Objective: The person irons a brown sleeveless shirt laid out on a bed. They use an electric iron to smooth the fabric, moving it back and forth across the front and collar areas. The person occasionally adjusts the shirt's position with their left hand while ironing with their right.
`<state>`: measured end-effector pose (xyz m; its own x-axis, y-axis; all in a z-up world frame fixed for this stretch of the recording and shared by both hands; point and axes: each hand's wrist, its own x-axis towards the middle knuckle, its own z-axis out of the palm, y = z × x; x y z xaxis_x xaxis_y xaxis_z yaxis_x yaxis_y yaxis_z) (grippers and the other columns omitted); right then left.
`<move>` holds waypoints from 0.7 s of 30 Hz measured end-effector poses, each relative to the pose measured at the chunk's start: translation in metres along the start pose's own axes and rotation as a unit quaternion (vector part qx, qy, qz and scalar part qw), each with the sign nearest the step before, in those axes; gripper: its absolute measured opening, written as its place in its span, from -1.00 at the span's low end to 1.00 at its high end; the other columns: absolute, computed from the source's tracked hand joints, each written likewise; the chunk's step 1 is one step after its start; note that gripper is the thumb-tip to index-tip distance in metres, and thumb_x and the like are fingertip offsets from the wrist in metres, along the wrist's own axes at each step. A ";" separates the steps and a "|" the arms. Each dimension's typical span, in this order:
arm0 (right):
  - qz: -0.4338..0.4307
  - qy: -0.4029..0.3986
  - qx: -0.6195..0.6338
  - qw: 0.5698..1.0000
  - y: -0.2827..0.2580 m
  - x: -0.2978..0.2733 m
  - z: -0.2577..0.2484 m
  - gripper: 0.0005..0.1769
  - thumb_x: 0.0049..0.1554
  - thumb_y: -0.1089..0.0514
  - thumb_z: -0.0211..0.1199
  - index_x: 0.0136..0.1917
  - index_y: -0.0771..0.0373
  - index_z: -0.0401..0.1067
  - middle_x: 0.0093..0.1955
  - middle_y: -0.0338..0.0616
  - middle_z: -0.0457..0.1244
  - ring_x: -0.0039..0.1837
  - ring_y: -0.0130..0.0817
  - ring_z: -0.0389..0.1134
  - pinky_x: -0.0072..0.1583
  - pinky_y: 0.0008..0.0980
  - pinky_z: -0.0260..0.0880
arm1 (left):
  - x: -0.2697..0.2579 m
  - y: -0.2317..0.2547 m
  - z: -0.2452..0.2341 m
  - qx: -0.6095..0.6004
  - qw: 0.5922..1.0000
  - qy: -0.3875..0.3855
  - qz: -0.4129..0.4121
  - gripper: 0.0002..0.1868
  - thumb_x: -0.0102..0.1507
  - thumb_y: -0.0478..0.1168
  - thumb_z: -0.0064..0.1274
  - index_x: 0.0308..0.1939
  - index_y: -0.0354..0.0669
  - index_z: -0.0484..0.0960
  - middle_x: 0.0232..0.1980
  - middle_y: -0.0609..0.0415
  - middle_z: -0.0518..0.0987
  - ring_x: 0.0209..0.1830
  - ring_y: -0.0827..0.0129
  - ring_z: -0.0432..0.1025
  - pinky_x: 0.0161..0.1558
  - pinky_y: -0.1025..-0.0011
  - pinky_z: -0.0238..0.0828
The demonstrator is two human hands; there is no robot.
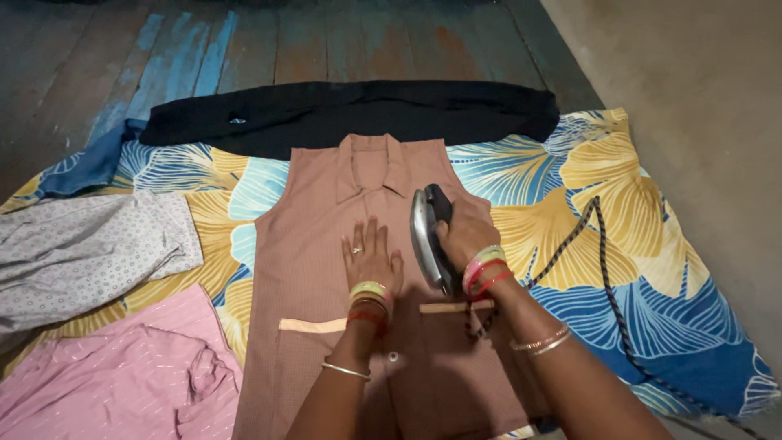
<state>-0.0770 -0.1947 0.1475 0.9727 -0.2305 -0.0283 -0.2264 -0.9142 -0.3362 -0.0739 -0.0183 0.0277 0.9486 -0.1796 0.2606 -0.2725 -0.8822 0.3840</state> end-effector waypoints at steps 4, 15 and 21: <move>-0.018 0.029 0.008 0.999 0.005 -0.007 0.004 -0.53 0.14 -0.11 0.16 0.16 0.26 0.30 0.16 0.18 0.30 0.16 0.23 0.33 0.15 0.16 0.31 | 0.002 0.005 -0.004 0.021 0.999 -0.022 -0.014 -0.28 0.25 0.02 -0.17 0.48 -0.14 0.27 0.64 0.04 0.04 0.66 0.06 -0.21 0.55 -0.07 -0.49; -0.021 0.038 0.007 0.999 0.002 0.000 0.004 -0.57 0.17 -0.11 0.12 0.11 0.27 0.33 0.04 0.19 0.36 0.11 0.18 0.39 0.16 0.09 0.34 | 0.005 0.008 -0.016 0.001 0.999 -0.033 -0.015 -0.29 0.25 -0.01 -0.19 0.48 -0.17 0.28 0.64 0.00 0.05 0.67 0.06 -0.22 0.56 -0.07 -0.52; -0.018 0.023 0.014 0.999 0.003 -0.001 0.004 -0.55 0.18 -0.13 0.08 0.13 0.27 0.32 0.02 0.23 0.37 0.09 0.16 0.41 0.18 0.06 0.34 | 0.003 0.007 -0.016 -0.001 0.999 -0.042 -0.015 -0.29 0.25 -0.01 -0.19 0.48 -0.16 0.27 0.65 0.00 0.02 0.68 0.07 -0.24 0.56 -0.07 -0.54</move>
<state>-0.0783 -0.1957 0.1430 0.9768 -0.2125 0.0280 -0.1882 -0.9129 -0.3621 -0.0751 -0.0183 0.0453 0.9665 -0.1883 0.1744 -0.2437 -0.8866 0.3932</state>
